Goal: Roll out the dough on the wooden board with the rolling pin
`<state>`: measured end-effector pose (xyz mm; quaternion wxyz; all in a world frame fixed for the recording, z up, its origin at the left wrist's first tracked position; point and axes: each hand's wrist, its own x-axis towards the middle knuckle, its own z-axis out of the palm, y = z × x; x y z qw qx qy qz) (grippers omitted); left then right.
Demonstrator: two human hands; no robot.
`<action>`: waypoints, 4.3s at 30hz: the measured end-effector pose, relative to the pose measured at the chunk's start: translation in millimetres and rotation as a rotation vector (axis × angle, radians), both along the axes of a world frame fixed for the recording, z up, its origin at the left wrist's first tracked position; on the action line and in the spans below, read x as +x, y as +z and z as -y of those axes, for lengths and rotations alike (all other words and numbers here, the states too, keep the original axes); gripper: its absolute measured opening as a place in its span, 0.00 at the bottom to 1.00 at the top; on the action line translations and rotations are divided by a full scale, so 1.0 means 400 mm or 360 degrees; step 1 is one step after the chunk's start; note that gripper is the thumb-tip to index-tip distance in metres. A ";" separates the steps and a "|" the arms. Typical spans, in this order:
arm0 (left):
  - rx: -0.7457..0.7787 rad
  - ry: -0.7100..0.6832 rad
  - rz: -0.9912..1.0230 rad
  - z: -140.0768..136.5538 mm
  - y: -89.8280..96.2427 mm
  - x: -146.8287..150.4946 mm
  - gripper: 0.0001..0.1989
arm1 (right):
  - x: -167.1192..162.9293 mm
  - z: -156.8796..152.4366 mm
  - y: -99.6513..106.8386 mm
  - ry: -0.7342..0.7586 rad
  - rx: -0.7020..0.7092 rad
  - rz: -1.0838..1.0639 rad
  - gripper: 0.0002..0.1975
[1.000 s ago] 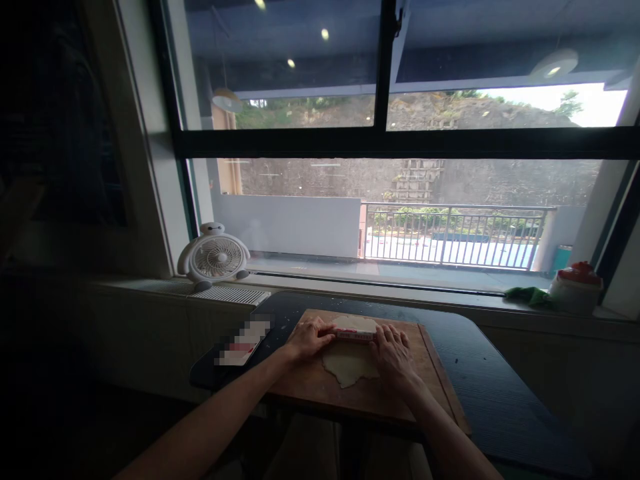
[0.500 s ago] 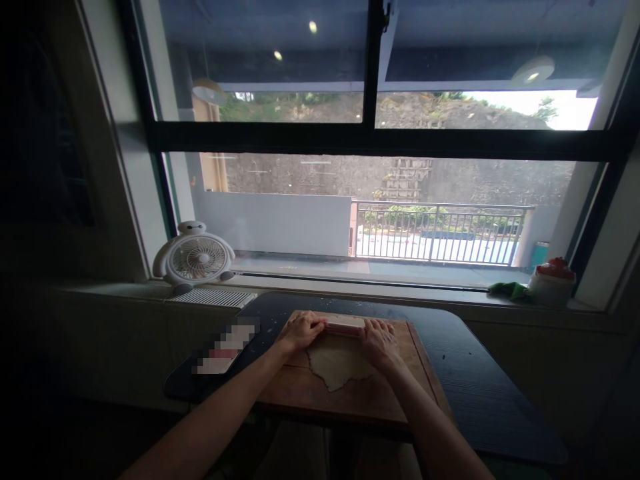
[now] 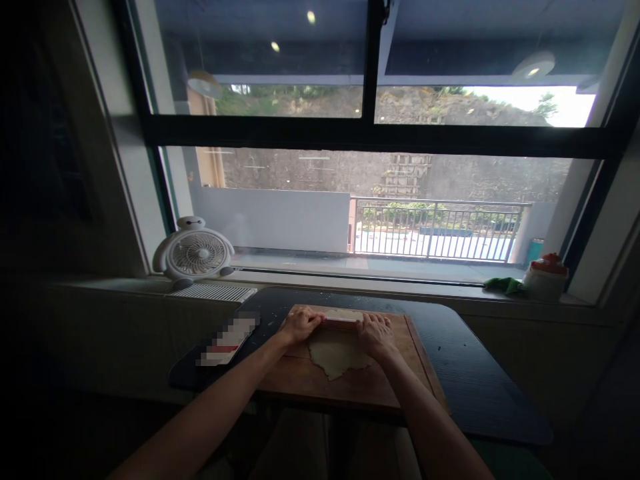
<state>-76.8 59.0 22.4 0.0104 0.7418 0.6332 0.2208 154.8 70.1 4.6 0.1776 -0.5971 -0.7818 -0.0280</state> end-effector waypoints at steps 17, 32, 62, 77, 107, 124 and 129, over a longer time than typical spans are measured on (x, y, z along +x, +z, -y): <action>0.0261 -0.0260 -0.0113 0.124 -0.038 -0.023 0.18 | 0.024 0.130 -0.038 0.0148 0.0327 -0.0026 0.17; 0.0309 0.0015 -0.0120 0.015 -0.056 0.022 0.15 | -0.011 0.012 -0.020 -0.0177 0.0342 -0.0043 0.14; 0.0317 0.0236 -0.0279 0.000 -0.048 0.055 0.21 | 0.022 0.023 -0.007 -0.0024 0.0555 -0.0132 0.17; 0.0087 0.0381 -0.0256 0.003 -0.009 0.072 0.32 | 0.026 0.062 0.025 -0.0099 0.0412 -0.0089 0.21; 0.0081 0.0291 -0.0303 0.005 -0.015 0.073 0.29 | 0.030 0.041 0.035 -0.0292 0.0223 -0.0026 0.27; 0.0179 0.0304 -0.0286 0.079 -0.015 0.064 0.27 | 0.030 0.112 0.019 -0.0159 0.0388 -0.0051 0.20; 0.0108 0.0289 -0.0316 0.092 -0.015 0.061 0.27 | 0.029 0.137 0.016 -0.0192 0.0346 0.0001 0.23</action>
